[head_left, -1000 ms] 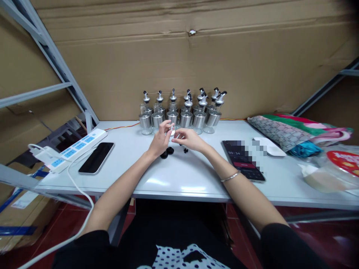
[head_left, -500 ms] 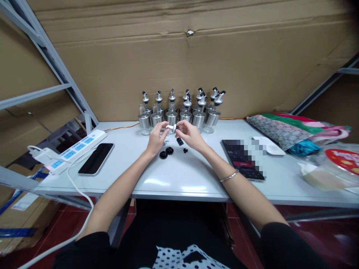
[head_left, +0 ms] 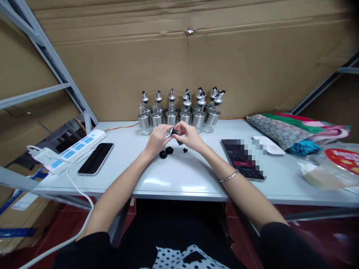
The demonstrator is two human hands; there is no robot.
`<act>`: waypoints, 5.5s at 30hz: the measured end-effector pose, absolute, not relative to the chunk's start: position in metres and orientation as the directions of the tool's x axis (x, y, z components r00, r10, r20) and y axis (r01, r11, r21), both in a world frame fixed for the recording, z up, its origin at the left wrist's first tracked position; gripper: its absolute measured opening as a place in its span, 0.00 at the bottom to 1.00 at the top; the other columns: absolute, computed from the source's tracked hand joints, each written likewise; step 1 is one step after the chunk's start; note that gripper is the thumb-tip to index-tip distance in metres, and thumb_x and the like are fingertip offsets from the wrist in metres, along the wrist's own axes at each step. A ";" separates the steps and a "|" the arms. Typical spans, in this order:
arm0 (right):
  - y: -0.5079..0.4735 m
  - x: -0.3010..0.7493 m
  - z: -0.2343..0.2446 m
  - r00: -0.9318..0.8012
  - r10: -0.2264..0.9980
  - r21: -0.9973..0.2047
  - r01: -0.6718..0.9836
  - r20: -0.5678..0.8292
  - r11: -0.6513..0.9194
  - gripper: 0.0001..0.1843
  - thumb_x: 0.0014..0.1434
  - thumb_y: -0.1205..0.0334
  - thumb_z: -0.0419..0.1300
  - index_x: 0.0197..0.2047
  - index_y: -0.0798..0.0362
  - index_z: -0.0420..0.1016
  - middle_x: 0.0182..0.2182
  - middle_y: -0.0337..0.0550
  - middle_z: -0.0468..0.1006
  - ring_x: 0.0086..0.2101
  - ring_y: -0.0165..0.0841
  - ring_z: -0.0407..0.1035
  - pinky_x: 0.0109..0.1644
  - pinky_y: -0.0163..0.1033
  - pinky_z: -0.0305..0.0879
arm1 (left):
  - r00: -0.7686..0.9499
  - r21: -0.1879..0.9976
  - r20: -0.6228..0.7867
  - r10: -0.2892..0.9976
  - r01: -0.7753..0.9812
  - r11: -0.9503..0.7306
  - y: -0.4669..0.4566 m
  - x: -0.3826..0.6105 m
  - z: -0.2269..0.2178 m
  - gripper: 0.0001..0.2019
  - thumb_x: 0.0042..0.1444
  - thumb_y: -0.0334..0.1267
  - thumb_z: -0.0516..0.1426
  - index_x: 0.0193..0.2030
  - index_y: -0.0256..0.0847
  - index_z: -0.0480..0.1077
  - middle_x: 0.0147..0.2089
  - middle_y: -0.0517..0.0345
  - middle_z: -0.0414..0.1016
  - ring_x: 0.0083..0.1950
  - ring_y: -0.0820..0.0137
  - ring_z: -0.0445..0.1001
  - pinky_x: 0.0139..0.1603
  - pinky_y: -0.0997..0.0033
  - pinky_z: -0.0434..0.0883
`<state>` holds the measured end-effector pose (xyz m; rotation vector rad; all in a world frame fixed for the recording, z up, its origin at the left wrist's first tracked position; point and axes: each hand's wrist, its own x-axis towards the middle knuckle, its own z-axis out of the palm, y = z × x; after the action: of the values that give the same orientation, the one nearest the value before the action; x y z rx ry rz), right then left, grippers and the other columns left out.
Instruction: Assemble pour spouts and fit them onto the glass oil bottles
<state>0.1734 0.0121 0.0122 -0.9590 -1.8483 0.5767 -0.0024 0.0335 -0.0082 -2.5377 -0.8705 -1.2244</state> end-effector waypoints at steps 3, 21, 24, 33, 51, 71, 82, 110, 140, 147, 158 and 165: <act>0.013 0.174 0.011 -0.282 0.790 -0.696 0.374 0.545 0.613 0.10 0.48 0.62 0.57 0.35 0.52 0.65 0.26 0.36 0.70 0.27 0.28 0.64 0.36 0.36 0.66 | 0.497 0.093 0.758 0.423 0.560 -0.823 0.035 -0.004 -0.007 0.13 0.58 0.39 0.56 0.48 0.38 0.64 0.43 0.50 0.72 0.44 0.64 0.70 0.45 0.64 0.69; 0.014 0.179 0.012 -0.299 0.809 -0.707 0.393 0.507 0.588 0.10 0.52 0.61 0.55 0.38 0.54 0.70 0.31 0.43 0.78 0.31 0.33 0.72 0.40 0.39 0.69 | 0.491 0.113 0.764 0.419 0.538 -0.836 0.037 -0.005 -0.011 0.18 0.59 0.43 0.56 0.53 0.37 0.64 0.48 0.46 0.72 0.50 0.62 0.71 0.51 0.60 0.70; 0.014 0.179 0.012 -0.303 0.816 -0.719 0.388 0.492 0.577 0.09 0.53 0.61 0.54 0.38 0.52 0.69 0.29 0.40 0.77 0.31 0.33 0.72 0.40 0.39 0.68 | 0.484 0.141 0.758 0.437 0.533 -0.835 0.037 -0.005 -0.011 0.18 0.58 0.43 0.56 0.52 0.37 0.64 0.47 0.47 0.72 0.49 0.63 0.71 0.49 0.61 0.70; 0.017 0.181 0.011 -0.317 0.822 -0.725 0.390 0.473 0.567 0.09 0.57 0.60 0.50 0.37 0.52 0.68 0.24 0.38 0.78 0.29 0.33 0.73 0.39 0.37 0.65 | 0.516 0.141 0.708 0.482 0.566 -0.813 0.033 -0.003 -0.007 0.18 0.60 0.46 0.53 0.53 0.37 0.63 0.43 0.51 0.73 0.38 0.69 0.73 0.43 0.68 0.67; 0.019 0.180 0.011 -0.300 0.886 -0.835 0.326 0.354 0.443 0.21 0.55 0.41 0.54 0.28 0.53 0.66 0.20 0.36 0.70 0.23 0.28 0.65 0.29 0.34 0.60 | 0.548 0.158 0.715 0.434 0.477 -0.864 0.030 0.001 -0.010 0.15 0.58 0.43 0.57 0.48 0.37 0.63 0.41 0.52 0.70 0.40 0.69 0.72 0.41 0.69 0.70; 0.017 0.173 0.012 -0.283 0.917 -0.889 0.284 0.282 0.361 0.16 0.57 0.51 0.51 0.25 0.52 0.61 0.18 0.32 0.63 0.20 0.25 0.59 0.25 0.31 0.56 | 0.577 -0.022 0.704 0.415 0.601 -0.799 0.030 0.002 -0.007 0.20 0.60 0.54 0.50 0.43 0.37 0.67 0.33 0.55 0.75 0.36 0.67 0.73 0.45 0.64 0.60; 0.012 0.171 0.015 -0.124 0.918 -0.714 0.592 0.378 0.374 0.34 0.55 0.31 0.40 0.15 0.52 0.51 0.15 0.38 0.56 0.21 0.28 0.53 0.27 0.36 0.46 | 0.656 -0.113 0.645 0.393 0.590 -0.800 0.028 0.007 -0.012 0.22 0.67 0.47 0.40 0.33 0.38 0.67 0.30 0.56 0.74 0.30 0.71 0.69 0.41 0.65 0.57; 0.009 0.167 0.016 0.018 0.913 -0.776 0.533 0.407 0.336 0.31 0.56 0.35 0.41 0.15 0.52 0.51 0.15 0.35 0.53 0.21 0.25 0.49 0.26 0.34 0.46 | 0.478 0.368 0.627 0.615 0.513 -0.775 0.013 0.020 -0.010 0.18 0.66 0.46 0.41 0.39 0.37 0.66 0.34 0.54 0.72 0.35 0.69 0.68 0.40 0.70 0.61; 0.003 0.174 0.019 -0.044 0.676 -0.513 0.615 0.735 0.598 0.22 0.61 0.53 0.46 0.18 0.51 0.54 0.15 0.34 0.58 0.19 0.26 0.55 0.29 0.34 0.55 | 0.474 0.873 0.361 0.803 0.131 -0.469 0.013 0.017 0.012 0.17 0.62 0.49 0.47 0.29 0.38 0.61 0.22 0.64 0.58 0.22 0.78 0.56 0.25 0.76 0.54; 0.011 0.174 0.020 -0.099 0.976 -0.973 0.107 0.194 0.204 0.24 0.51 0.41 0.59 0.22 0.54 0.64 0.15 0.34 0.67 0.17 0.25 0.62 0.24 0.32 0.60 | 0.492 0.155 0.660 0.568 0.651 -0.743 0.011 0.012 0.005 0.22 0.66 0.48 0.40 0.38 0.38 0.69 0.36 0.52 0.75 0.38 0.68 0.70 0.41 0.66 0.56; 0.009 0.180 0.024 -0.334 0.941 -0.974 -0.227 0.057 -0.022 0.23 0.40 0.50 0.71 0.31 0.54 0.66 0.23 0.33 0.71 0.25 0.25 0.67 0.35 0.35 0.67 | 0.478 0.240 0.643 0.599 0.617 -0.749 0.023 -0.002 0.010 0.21 0.66 0.48 0.41 0.42 0.39 0.70 0.36 0.54 0.75 0.37 0.70 0.70 0.39 0.70 0.57; 0.010 0.177 0.021 -0.241 0.915 -0.946 -0.095 0.324 0.310 0.15 0.38 0.60 0.69 0.25 0.55 0.67 0.26 0.33 0.68 0.28 0.24 0.64 0.39 0.35 0.64 | 0.324 0.611 0.533 0.782 0.492 -0.621 0.027 -0.006 0.013 0.18 0.65 0.47 0.44 0.32 0.39 0.67 0.21 0.65 0.64 0.24 0.75 0.64 0.31 0.76 0.59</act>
<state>0.1769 0.0104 0.0208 -0.7928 -1.4873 1.1644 -0.0063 0.0269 0.0131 -2.8145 -1.4168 -1.4931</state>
